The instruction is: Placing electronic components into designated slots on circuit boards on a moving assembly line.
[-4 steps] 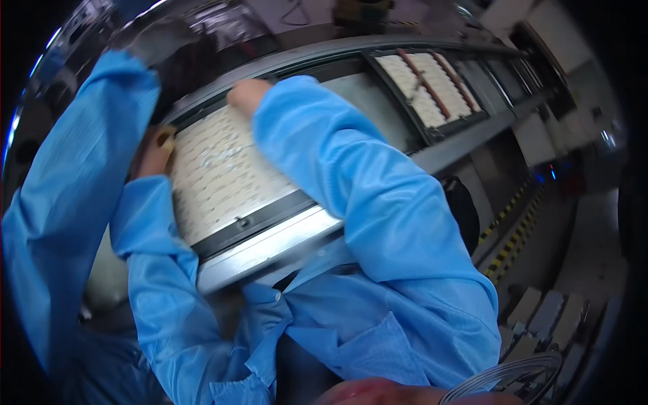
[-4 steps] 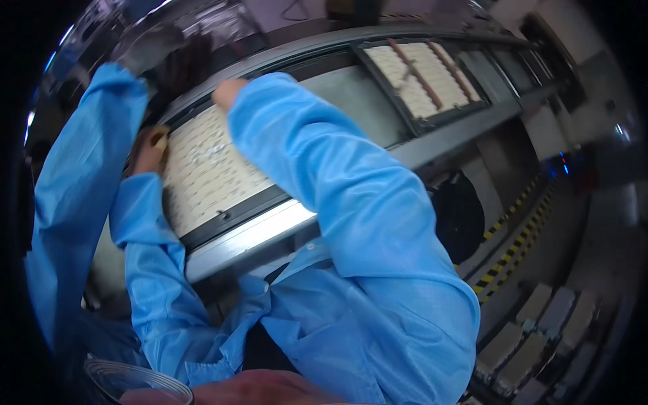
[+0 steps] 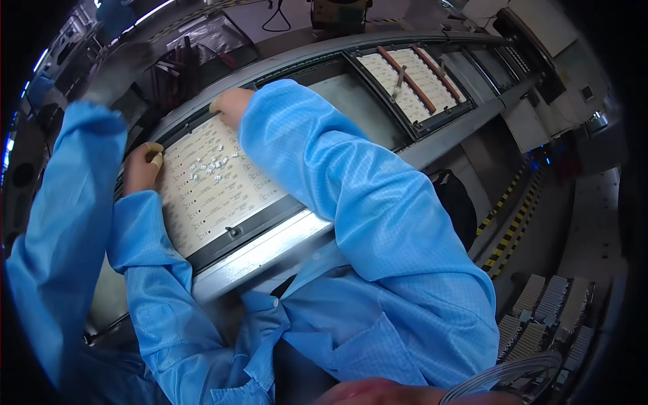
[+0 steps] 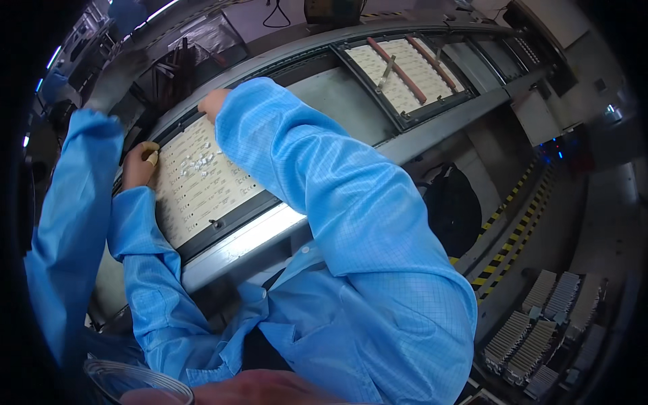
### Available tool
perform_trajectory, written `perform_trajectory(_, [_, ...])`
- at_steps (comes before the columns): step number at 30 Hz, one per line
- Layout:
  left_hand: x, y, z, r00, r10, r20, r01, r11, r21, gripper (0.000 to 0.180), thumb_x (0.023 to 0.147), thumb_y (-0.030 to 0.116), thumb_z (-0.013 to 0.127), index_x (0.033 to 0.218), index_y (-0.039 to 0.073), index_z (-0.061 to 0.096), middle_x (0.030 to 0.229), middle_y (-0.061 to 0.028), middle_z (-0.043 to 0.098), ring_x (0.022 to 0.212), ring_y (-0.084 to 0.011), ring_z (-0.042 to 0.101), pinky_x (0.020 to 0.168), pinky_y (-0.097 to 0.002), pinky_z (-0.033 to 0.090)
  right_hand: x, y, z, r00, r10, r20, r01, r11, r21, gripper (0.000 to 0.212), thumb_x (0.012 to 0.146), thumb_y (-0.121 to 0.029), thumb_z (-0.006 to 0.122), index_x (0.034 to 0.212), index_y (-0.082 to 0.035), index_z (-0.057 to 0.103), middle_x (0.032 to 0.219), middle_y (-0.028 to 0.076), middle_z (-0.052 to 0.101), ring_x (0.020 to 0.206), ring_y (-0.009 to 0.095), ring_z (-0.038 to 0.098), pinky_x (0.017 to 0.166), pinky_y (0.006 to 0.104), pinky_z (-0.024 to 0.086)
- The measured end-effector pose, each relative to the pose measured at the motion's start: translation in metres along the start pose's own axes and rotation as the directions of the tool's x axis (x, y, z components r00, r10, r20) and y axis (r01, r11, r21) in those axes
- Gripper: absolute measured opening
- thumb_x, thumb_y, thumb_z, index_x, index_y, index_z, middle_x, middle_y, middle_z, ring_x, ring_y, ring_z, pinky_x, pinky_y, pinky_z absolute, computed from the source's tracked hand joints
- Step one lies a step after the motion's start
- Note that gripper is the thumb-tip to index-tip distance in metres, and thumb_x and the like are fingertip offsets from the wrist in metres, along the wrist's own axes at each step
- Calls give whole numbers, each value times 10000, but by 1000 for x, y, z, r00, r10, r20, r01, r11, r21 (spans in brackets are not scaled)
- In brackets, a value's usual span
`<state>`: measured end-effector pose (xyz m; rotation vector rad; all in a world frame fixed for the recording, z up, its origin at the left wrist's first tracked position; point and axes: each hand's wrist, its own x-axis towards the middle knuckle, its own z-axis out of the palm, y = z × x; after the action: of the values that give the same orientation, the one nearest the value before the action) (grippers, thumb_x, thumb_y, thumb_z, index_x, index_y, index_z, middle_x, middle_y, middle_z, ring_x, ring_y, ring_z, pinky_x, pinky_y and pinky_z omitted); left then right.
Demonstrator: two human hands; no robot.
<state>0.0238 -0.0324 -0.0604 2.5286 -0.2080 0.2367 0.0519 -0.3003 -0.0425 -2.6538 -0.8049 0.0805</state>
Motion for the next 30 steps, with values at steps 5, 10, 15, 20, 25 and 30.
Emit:
perform_trajectory(5, [4,0,-16,998,8,60,-9,1000,23,159,733,11,643,891,22,651,848,-83,646,815,-156,604,771,-267,455,-20,-5,-18,998,-34,-52,38,996,79,267,765,-100,549,1022,-78,617,946,175,621,895,312,596,802,374,466])
perform_trajectory(10, [-11,48,-19,998,-14,61,13,1000,12,173,791,45,592,956,11,632,936,-128,629,860,-232,598,791,-282,463,-43,4,-21,992,-95,-87,101,992,71,201,800,-116,561,977,-39,614,906,159,614,848,302,595,757,345,474])
perform_trajectory(15, [-20,53,-24,989,-73,126,72,997,7,175,824,38,552,977,-14,622,990,-161,603,897,-249,589,810,-294,461,-47,-11,-17,1000,-17,-1,17,995,102,200,821,-123,563,980,-11,609,929,156,597,857,289,587,767,334,473])
perform_trajectory(20, [-17,48,-24,979,75,190,-115,971,210,184,835,49,538,985,-23,616,985,-165,590,894,-272,585,807,-295,463,-47,-18,-20,999,-45,23,42,996,84,208,827,-132,563,980,2,607,935,156,596,848,283,589,758,335,475])
perform_trajectory(25, [-14,48,-22,970,114,215,-174,942,288,192,844,64,526,988,-23,617,983,-167,576,892,-281,576,806,-295,465,-46,-23,-20,999,-15,31,12,994,110,203,836,-134,555,974,5,608,918,159,602,834,287,593,747,337,479])
perform_trajectory(30, [-15,48,-24,964,107,242,-181,935,306,193,847,71,521,986,-22,617,987,-174,572,892,-284,575,802,-301,466,-46,-25,-18,999,-49,16,47,993,108,200,835,-128,555,977,2,608,915,159,605,830,286,595,744,338,481])
